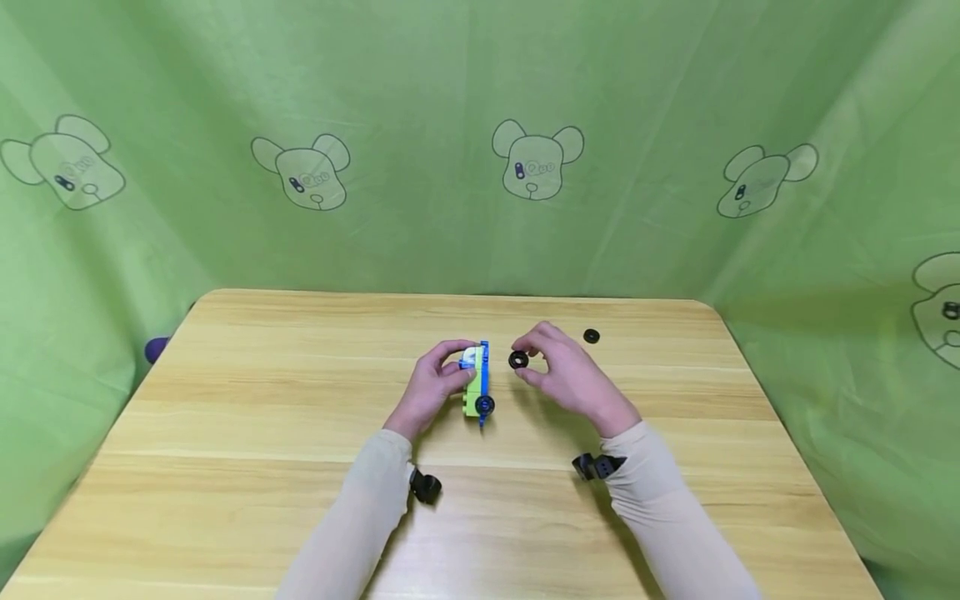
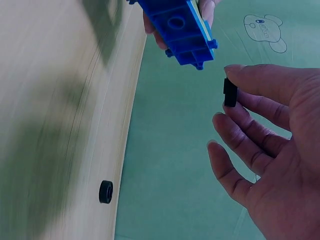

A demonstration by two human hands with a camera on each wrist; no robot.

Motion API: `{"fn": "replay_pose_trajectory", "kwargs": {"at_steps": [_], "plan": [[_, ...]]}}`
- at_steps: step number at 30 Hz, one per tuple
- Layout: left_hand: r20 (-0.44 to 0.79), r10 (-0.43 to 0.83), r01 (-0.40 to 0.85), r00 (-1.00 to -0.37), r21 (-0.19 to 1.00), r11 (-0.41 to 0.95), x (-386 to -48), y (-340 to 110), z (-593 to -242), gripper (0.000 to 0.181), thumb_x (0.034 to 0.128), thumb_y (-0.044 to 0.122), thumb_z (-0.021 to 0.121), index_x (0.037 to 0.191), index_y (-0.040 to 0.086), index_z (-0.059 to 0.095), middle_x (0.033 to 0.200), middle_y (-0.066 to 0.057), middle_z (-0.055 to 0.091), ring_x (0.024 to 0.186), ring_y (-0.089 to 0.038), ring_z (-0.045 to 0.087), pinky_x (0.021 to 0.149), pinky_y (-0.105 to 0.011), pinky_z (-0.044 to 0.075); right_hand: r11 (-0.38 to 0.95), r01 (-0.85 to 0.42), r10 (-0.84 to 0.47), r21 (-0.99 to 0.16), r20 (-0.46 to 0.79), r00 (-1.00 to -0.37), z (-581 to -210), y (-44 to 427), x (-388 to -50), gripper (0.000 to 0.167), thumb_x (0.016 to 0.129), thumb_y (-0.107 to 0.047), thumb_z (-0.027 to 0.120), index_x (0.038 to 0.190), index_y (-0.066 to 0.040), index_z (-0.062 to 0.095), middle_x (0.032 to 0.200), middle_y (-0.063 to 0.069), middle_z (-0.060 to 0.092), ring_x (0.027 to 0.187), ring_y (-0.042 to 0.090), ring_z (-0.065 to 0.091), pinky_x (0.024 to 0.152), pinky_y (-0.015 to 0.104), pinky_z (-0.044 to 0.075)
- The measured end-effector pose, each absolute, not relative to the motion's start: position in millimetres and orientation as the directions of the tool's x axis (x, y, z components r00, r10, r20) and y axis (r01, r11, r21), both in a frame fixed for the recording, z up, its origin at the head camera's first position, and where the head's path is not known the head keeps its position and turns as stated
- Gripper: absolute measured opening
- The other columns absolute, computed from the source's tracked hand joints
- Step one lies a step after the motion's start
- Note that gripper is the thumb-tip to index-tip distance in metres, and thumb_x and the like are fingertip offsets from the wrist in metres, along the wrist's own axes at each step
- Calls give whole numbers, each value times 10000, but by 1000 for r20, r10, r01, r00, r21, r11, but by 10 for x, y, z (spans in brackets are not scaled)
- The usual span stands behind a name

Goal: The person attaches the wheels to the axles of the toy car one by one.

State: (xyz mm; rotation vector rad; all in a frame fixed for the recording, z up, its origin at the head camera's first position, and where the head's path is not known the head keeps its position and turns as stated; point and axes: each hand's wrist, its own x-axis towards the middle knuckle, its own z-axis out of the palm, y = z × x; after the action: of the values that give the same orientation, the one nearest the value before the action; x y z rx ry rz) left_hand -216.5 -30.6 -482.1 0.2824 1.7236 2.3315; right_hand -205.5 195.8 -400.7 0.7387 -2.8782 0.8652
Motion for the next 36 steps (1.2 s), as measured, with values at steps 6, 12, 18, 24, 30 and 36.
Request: {"fn": "replay_pose_trajectory", "kwargs": {"at_steps": [6, 12, 18, 24, 30, 36], "plan": [[30, 290, -53, -957, 960, -276, -2168, -308, -4830, 431, 885, -93, 609, 1301, -2, 538, 1267, -211, 545, 1024, -289, 630, 957, -590, 458, 723, -477, -446, -500, 190, -875, -4041, 1852, -2067, 342, 870, -168, 756, 1183, -70, 659, 1104, 9, 573, 1027, 215, 566, 922, 419, 494], [40, 296, -50, -954, 956, -291, -2164, -311, -4840, 420, 885, -97, 608, 1290, -15, 534, 1255, -193, 559, 1006, -253, 644, 938, -547, 492, 711, -498, -460, -496, 208, -863, -4074, 1741, -2083, 336, 867, -162, 758, 1174, -67, 660, 1104, 9, 572, 1021, 213, 564, 919, 408, 493], [41, 302, -52, -952, 954, -295, -2162, -317, -4848, 418, 885, -97, 610, 1287, -20, 529, 1247, -217, 555, 1001, -274, 647, 914, -511, 520, 706, -503, -458, -498, 221, -861, -4107, 1663, -2092, 324, 867, -154, 764, 1163, -75, 661, 1100, -8, 563, 1024, 201, 561, 923, 398, 492], [32, 310, -59, -950, 958, -279, -2162, -324, -4851, 417, 898, -82, 610, 1300, -1, 535, 1232, -230, 574, 970, -252, 660, 886, -477, 543, 716, -502, -457, -485, 217, -862, -4132, 1614, -2103, 339, 873, -172, 759, 1178, -69, 652, 1121, -4, 558, 1042, 204, 562, 942, 405, 490], [7, 309, -77, -951, 963, -258, -2150, -324, -4839, 433, 908, -68, 614, 1325, 41, 575, 1137, -243, 635, 987, -333, 645, 853, -450, 561, 715, -513, -465, -475, 224, -857, -4149, 1589, -2106, 356, 866, -166, 764, 1184, -55, 650, 1121, 3, 559, 1044, 228, 570, 944, 396, 489], [5, 312, -78, -950, 965, -251, -2149, -313, -4833, 432, 912, -60, 618, 1331, 38, 576, 1132, -225, 639, 969, -314, 648, 824, -411, 574, 715, -511, -462, -477, 225, -858, -4161, 1588, -2111, 352, 868, -157, 761, 1186, -58, 648, 1120, -4, 556, 1036, 199, 577, 950, 393, 491]]}}
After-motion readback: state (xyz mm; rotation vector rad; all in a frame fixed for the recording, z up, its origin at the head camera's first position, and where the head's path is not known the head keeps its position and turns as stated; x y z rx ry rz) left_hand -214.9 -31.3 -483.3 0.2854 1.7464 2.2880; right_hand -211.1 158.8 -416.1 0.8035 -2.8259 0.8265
